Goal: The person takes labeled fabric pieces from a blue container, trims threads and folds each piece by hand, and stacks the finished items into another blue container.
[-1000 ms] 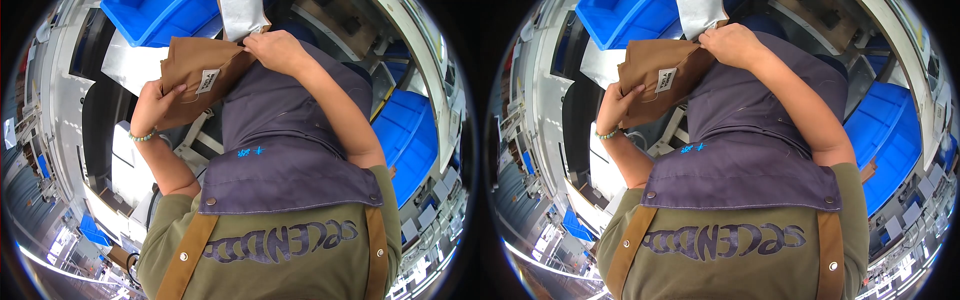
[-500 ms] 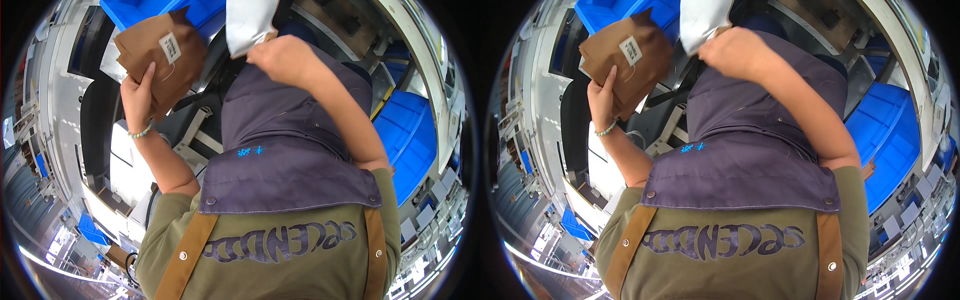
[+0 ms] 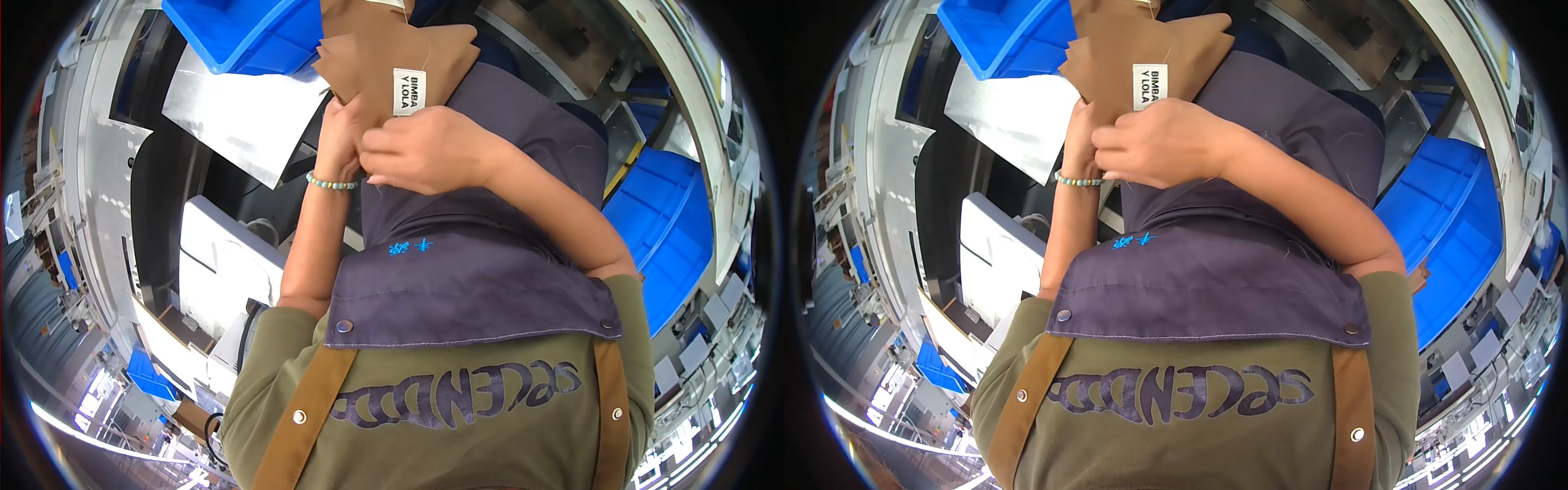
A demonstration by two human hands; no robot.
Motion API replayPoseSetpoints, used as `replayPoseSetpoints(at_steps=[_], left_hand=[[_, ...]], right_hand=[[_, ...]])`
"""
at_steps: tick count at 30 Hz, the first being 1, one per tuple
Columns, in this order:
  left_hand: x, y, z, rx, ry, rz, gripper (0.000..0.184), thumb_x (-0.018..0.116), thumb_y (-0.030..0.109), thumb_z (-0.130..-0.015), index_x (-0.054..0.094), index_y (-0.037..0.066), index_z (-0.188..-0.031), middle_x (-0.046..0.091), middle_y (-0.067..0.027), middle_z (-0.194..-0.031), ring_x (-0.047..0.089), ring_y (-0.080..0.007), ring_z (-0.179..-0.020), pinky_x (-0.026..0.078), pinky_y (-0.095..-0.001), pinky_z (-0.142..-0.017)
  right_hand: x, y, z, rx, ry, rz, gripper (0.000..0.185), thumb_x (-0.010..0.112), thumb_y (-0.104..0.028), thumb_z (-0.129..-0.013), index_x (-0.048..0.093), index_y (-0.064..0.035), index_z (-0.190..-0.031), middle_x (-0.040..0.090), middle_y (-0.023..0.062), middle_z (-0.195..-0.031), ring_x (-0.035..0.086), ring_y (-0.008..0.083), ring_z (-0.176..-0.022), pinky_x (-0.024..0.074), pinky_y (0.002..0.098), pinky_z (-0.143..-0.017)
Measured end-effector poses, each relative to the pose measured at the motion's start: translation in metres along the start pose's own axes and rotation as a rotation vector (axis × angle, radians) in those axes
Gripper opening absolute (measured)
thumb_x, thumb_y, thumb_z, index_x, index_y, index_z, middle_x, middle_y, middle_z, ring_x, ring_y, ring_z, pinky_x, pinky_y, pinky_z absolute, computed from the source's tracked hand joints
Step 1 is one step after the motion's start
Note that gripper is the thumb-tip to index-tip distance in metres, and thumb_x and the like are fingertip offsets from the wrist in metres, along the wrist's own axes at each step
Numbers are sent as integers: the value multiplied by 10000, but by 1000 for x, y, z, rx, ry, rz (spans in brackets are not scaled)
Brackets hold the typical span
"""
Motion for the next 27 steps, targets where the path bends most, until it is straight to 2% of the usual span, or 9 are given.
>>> replayPoseSetpoints(at_steps=[6, 8, 9, 11, 14, 18, 20, 22, 27], left_hand=[[-25, 15, 5, 47, -43, 57, 386, 433, 263, -1031, 530, -29, -1264, 628, -153, -1197, 657, -242, -1039, 556, -362, -872], [-12, 35, 16, 36, 37, 201, 458, 453, 323, -1034, 488, -32, -1321, 603, -159, -1249, 647, -267, -1058, 547, -375, -915], [-9, 38, 20, -32, -94, 263, 493, 494, 364, -1023, 493, -20, -1332, 606, -148, -1256, 644, -241, -1055, 526, -362, -936], [-5, 41, 23, 59, -48, -88, 470, 557, 325, -1003, 513, -16, -1323, 619, -132, -1236, 642, -218, -1052, 522, -343, -917], [-17, 36, 14, 207, 55, -375, 361, 670, 170, -946, 593, -25, -1240, 666, -88, -1154, 638, -152, -1017, 507, -289, -874], [-19, 47, 18, 359, 52, -577, 260, 675, 118, -936, 646, -75, -1108, 711, -78, -1019, 640, -104, -911, 506, -258, -803], [-24, 66, 28, 342, -100, -716, 255, 676, 120, -935, 650, -82, -1087, 718, -72, -979, 634, -90, -877, 504, -253, -775], [-24, 80, 36, 267, -202, -879, 233, 671, 129, -935, 661, -84, -1032, 720, -67, -886, 604, -74, -799, 499, -261, -716], [-21, 93, 46, 179, -281, -1101, 209, 661, 125, -937, 664, -81, -969, 702, -63, -787, 555, -67, -712, 484, -270, -651]], right_hand=[[17, 20, 15, 440, 254, -279, 373, 730, -240, -833, 633, -82, -1156, 612, 37, -1014, 651, 225, -729, 527, 320, -619], [22, 17, 12, 354, 219, -228, 397, 700, -163, -841, 610, -82, -1218, 599, 50, -1034, 643, 230, -748, 532, 335, -621], [24, 17, 11, 334, 188, -224, 401, 689, -145, -843, 603, -82, -1230, 595, 52, -1035, 641, 233, -754, 532, 341, -618], [24, 17, 10, 381, 74, -301, 350, 628, -123, -866, 611, -68, -1211, 583, 83, -1036, 648, 253, -914, 547, 371, -695], [21, 26, 10, 466, 56, -592, 326, 579, -116, -906, 606, -59, -1226, 585, 91, -1059, 636, 283, -925, 531, 392, -786], [2, 66, 25, 557, 429, -733, 304, 506, -256, -1017, 614, -49, -1212, 613, 56, -999, 611, 187, -871, 477, 338, -766], [-13, 91, 43, 757, 461, -971, 362, 458, -337, -1045, 625, -56, -1202, 573, -10, -889, 515, 81, -779, 421, 251, -684], [-23, 101, 44, 763, 490, -844, 467, 363, -390, -1062, 614, -39, -1239, 511, -47, -891, 325, 14, -612, 292, 180, -548], [-2, 84, 9, 570, 404, -980, 396, 399, -285, -1043, 638, -12, -1203, 595, -13, -1015, 363, 51, -607, 352, 193, -592]])
Point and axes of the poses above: each hand's wrist, its own z-axis away from the middle knuckle, its own x-axis out of the palm, y = z × x, the point moved 4 cm from there along -z, towards the middle knuckle
